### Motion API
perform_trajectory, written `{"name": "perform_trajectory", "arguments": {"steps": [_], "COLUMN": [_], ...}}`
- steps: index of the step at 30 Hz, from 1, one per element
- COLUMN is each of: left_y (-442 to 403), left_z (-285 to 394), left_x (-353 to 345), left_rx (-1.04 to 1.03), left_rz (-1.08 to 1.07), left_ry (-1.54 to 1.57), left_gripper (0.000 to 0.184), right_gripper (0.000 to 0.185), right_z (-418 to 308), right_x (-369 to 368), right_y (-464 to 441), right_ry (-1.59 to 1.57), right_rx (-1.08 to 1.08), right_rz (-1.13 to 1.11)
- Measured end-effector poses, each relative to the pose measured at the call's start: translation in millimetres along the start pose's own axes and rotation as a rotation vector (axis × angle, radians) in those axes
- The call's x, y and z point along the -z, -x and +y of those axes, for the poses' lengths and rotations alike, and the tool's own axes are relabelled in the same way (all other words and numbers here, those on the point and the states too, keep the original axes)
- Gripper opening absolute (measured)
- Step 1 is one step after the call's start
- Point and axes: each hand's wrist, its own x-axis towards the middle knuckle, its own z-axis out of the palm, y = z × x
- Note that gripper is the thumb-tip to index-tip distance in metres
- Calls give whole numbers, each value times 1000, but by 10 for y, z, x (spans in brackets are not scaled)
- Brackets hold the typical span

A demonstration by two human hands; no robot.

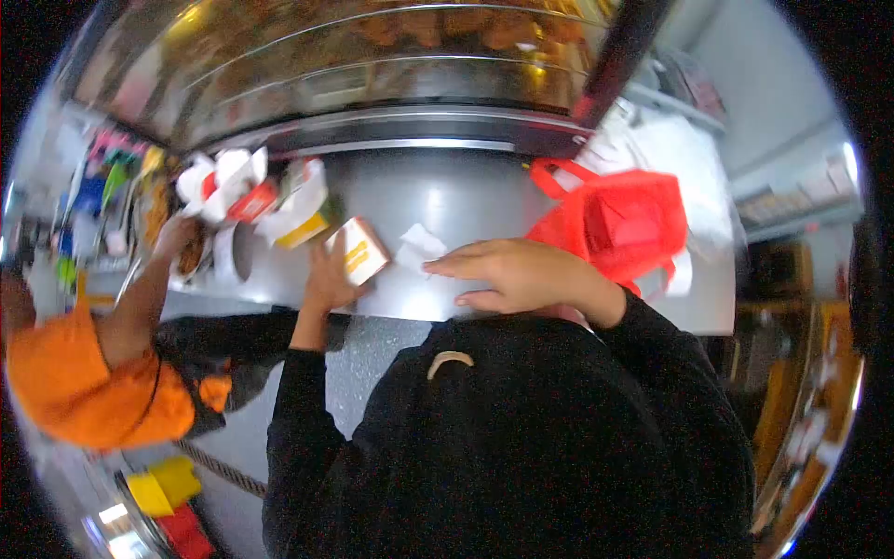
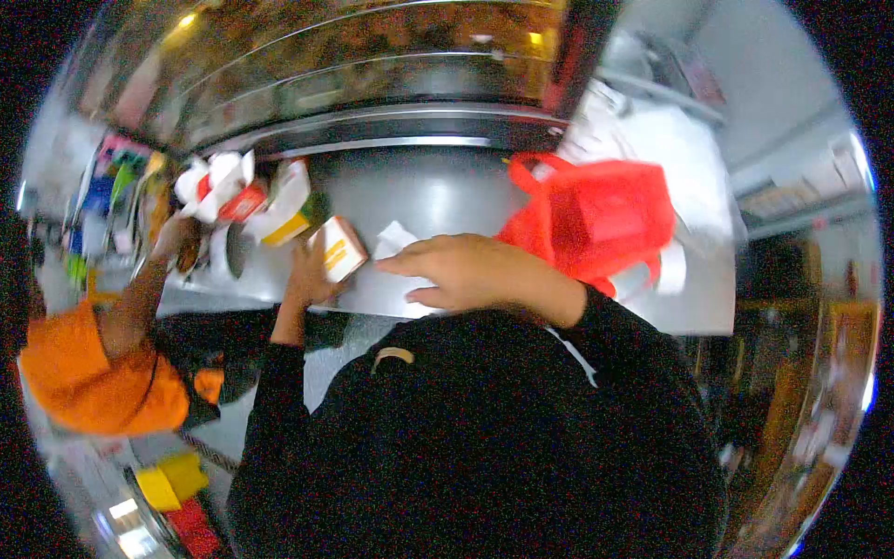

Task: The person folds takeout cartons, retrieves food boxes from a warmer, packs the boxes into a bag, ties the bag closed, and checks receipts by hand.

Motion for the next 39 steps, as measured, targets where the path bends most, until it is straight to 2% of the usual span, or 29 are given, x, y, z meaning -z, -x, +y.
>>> {"name": "perform_trajectory", "arguments": {"steps": [3,5,7,8,9,10,12,14,15,19,21,23,26,27,29,30,32,35,39], "left_y": [-12,-38,-54,-83,-121,-175,-332,-491,-578,-990,-1049,-1048,-1145,-1203,-1265,-1248,-1288,-1201,-1070], "left_z": [140,435,941,1263,1581,1900,2546,3201,3467,3993,4054,4072,4131,4139,4192,4206,4216,4243,4188], "left_x": [182,531,989,1244,1435,1572,1597,1358,1240,630,392,289,193,230,358,501,428,308,228], "left_rx": [43,-89,-216,-280,-413,-544,-763,-870,-830,-596,-638,-619,-576,-575,-537,-492,-507,-603,-673], "left_rz": [-135,-77,-42,-34,-36,-34,-91,-118,-255,-272,-149,-40,-140,-159,-259,-343,-286,-158,-23], "left_ry": [60,138,236,287,313,335,401,353,340,213,232,278,373,341,315,303,273,251,267], "left_gripper": [107,104,100,99,98,98,102,101,102,104,102,102,108,113,113,113,112,109,107], "right_gripper": [46,41,31,23,23,23,30,35,37,42,41,41,42,40,49,53,61,75,78], "right_z": [14,53,50,62,202,380,855,1045,1104,1102,1073,1044,836,894,941,920,861,787,969], "right_x": [-40,49,298,418,496,552,433,348,340,306,288,241,319,314,364,366,343,425,437], "right_y": [88,316,736,945,1185,1476,1989,2228,2328,2460,2463,2429,2338,2394,2504,2467,2385,2405,2578], "right_ry": [-72,-130,-43,77,303,488,628,341,199,-252,101,66,-35,104,16,100,259,136,-53], "right_rx": [-48,-41,-260,-426,-424,-585,-932,-952,-955,-931,-924,-839,-824,-847,-881,-870,-880,-804,-890], "right_rz": [108,231,438,620,835,900,920,922,916,1034,905,958,814,758,585,560,524,522,557]}}
